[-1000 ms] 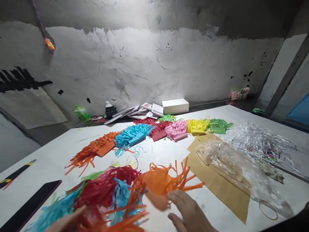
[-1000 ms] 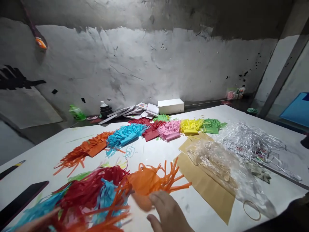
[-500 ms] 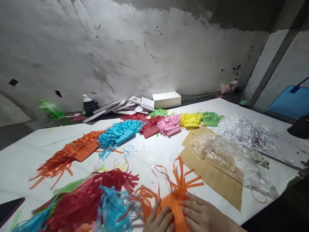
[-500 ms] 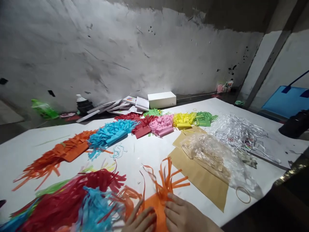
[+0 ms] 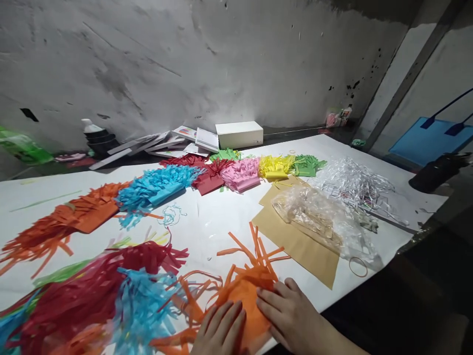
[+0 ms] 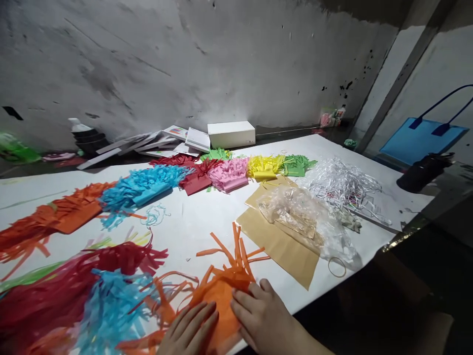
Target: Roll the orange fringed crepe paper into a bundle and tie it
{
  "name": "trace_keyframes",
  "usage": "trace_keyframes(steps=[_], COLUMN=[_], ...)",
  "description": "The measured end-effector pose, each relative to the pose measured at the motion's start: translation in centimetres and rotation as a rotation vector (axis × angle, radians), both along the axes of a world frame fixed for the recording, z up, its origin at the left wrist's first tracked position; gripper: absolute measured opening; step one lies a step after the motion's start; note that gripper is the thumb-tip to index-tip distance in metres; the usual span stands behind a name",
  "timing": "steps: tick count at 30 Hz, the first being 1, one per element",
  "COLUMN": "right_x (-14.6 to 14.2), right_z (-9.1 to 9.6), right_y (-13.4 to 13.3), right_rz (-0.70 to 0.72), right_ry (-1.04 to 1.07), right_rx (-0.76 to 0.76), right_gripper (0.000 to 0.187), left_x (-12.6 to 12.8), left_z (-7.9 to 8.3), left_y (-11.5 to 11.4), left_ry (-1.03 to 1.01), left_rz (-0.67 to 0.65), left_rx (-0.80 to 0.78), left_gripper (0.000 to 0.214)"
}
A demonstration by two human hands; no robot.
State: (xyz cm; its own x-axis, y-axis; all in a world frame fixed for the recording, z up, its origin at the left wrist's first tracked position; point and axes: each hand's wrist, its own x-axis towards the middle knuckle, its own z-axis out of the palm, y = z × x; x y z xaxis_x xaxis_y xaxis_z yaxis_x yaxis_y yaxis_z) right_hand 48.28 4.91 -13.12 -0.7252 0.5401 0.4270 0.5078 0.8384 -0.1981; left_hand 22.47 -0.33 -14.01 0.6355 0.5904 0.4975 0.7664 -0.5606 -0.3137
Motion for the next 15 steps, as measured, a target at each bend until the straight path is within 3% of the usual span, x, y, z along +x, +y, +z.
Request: trace_keyframes(steps=[5,9,11,12,15], right_x=[1.2,4.2,4.6,4.3,1.9], right_z=[-1.0,-0.2,1.4,2.2,3.9], right_y=[0.4,0.1,-0.4,-0.7,-0.8], right_rz=[-0.453,-0.647,-0.597,-0.493,-0.002], right_ry=[0.012,-0.014,-0.010,-0.007,-0.030], right_rx=[-0.056,0.045,0.109,0.136,0.190], right_gripper=[0.064,0.057,0.048,0.043,0.040], left_x=[0.7,0.0,0.2,0.5,1.5], left_z=[-1.0,-1.7,-1.4,-1.2,-0.1], left_y=[-0.2,-1.0,-1.1,-1.0,-0.6], left_ry=[-0.009,0.004,-0.017,-0.037,-0.108], left_rz=[0.061,0.101,0.104,0.103,0.068], left_rx=[-0.088,-0.133,-0.128,-0.119,-0.090], left_gripper=[0.032,0.034,0.033,0.032,0.030])
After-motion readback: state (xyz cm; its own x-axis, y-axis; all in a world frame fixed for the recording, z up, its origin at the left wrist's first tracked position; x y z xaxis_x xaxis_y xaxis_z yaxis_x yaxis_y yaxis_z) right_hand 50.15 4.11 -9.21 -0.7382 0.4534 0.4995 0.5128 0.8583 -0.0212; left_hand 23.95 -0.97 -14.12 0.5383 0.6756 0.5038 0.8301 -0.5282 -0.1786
